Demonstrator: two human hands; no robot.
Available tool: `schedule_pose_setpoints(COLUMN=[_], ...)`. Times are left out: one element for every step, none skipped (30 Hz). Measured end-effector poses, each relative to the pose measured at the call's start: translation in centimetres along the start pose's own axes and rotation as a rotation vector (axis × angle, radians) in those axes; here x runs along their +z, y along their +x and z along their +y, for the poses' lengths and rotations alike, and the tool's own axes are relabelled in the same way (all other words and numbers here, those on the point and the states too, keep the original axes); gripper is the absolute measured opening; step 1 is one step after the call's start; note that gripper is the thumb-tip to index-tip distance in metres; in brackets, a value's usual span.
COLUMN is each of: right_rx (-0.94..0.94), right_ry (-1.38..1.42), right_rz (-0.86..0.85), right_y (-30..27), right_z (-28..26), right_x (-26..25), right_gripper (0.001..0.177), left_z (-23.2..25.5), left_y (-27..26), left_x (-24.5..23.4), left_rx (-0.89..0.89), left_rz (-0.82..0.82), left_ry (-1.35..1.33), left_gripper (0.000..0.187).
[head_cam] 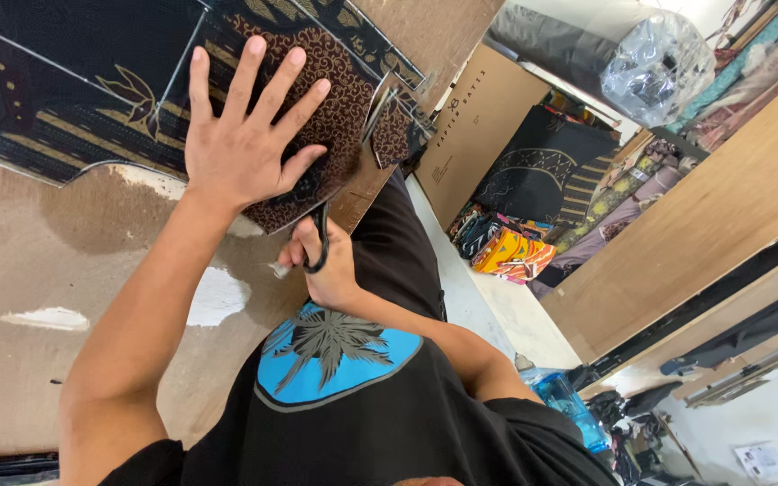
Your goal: The person uses a handheld electric trimmer to cut a patterned fabric sheet on a wooden workbench, then switches to scissors to trim the edges. The person stacks the cut pieces and writes on a small paper note.
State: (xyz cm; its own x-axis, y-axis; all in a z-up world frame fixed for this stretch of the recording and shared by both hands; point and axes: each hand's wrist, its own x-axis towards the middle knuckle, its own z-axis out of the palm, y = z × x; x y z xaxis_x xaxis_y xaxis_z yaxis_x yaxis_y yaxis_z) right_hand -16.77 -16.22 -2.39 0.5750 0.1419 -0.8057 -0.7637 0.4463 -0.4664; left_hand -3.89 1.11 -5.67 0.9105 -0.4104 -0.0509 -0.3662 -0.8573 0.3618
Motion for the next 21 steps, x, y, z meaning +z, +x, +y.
schedule_pose_setpoints(right_rx=[0.03,0.06,0.084,0.082,0.078,0.073,0.028,-0.017,-0.068,-0.095,-0.127,-0.16,-0.185,-0.21,-0.233,-0.238,-0.247,-0.256,-0.265,-0.274,-0.279], right_ry=[-0.055,-0.111,-0.167,-0.207,-0.249,-0.292,-0.372,-0.452,-0.53,-0.518,-0.506,-0.493,-0.473,-0.454,-0.435,-0.465,-0.494,-0.524,-0.549,-0.574,-0.601], right_rz=[-0.015,-0.03,-0.048,-0.082,-0.117,-0.152,-0.142,-0.132,-0.12,-0.108,-0.094,-0.08,-0.058,-0.036,-0.009,-0.002,-0.002,-0.001,-0.007,-0.012,-0.022], right_y=[-0.8,-1.7,-2.3,-3.0,-3.7,-4.4,-5.0,-5.7,-6.2,-6.6,-6.8,-6.9,-7.0,-6.9,-7.1,-7.5,-7.6,-7.8,-8.0,-8.3,-8.5], right_z=[0.0,-0.2,-0.6,-1.2,-2.0,-2.8,-3.7,-4.7,-5.6,-6.6,-7.5,-8.2,-8.9,-9.6,-10.2,-10.7,-11.2,-11.7,-12.1,-12.5,-12.8], right_x=[-0.7,-1.7,-2.7,-3.9,-5.1,-6.3,-7.5,-8.6,-9.7,-10.6,-11.4,-12.1,-12.6,-13.0,-13.5,-13.8,-14.1,-14.3,-14.4,-14.5,-14.4], right_gripper=[0.036,0.035,0.033,0.031,0.029,0.027,0.025,0.024,0.022,0.021,0.021,0.021,0.02,0.019,0.019,0.019,0.019,0.02,0.02,0.021,0.022], left_z=[0.1,0.2,0.1,0.1,0.0,0.0,0.1,0.4,0.8,1.2,2.0,3.4,5.1,6.9,8.8,10.2,11.3,12.1,12.6,12.8,12.9], left_y=[-0.2,-0.4,-0.4,-0.4,-0.2,-0.1,0.0,-0.1,0.2,0.5,0.9,1.2,1.8,2.6,3.3,3.7,4.3,4.7,5.1,5.4,5.3], left_x=[0.2,0.3,0.4,0.3,0.3,0.1,-0.2,-0.6,-0.9,-1.1,-1.2,-1.1,-0.8,-0.2,0.4,0.8,1.1,1.4,1.5,1.4,1.2], left_rx=[0.015,0.016,0.019,0.021,0.012,0.004,-0.004,-0.023,-0.038,-0.053,-0.08,-0.107,-0.129,-0.077,-0.023,-0.019,-0.016,-0.013,-0.017,-0.02,-0.029], left_rz=[0.031,0.034,0.041,0.049,0.041,0.034,0.033,0.035,0.041,0.046,0.071,0.096,0.117,0.173,0.226,0.242,0.263,0.285,0.322,0.358,0.394], left_ry=[0.023,0.035,0.05,0.065,0.04,0.016,-0.006,-0.046,-0.083,-0.121,-0.116,-0.111,-0.116,-0.109,-0.106,-0.086,-0.057,-0.03,-0.051,-0.072,-0.09], left_gripper=[0.064,0.064,0.063,0.063,0.062,0.062,0.061,0.061,0.062,0.062,0.064,0.068,0.073,0.072,0.071,0.06,0.05,0.04,0.032,0.025,0.019])
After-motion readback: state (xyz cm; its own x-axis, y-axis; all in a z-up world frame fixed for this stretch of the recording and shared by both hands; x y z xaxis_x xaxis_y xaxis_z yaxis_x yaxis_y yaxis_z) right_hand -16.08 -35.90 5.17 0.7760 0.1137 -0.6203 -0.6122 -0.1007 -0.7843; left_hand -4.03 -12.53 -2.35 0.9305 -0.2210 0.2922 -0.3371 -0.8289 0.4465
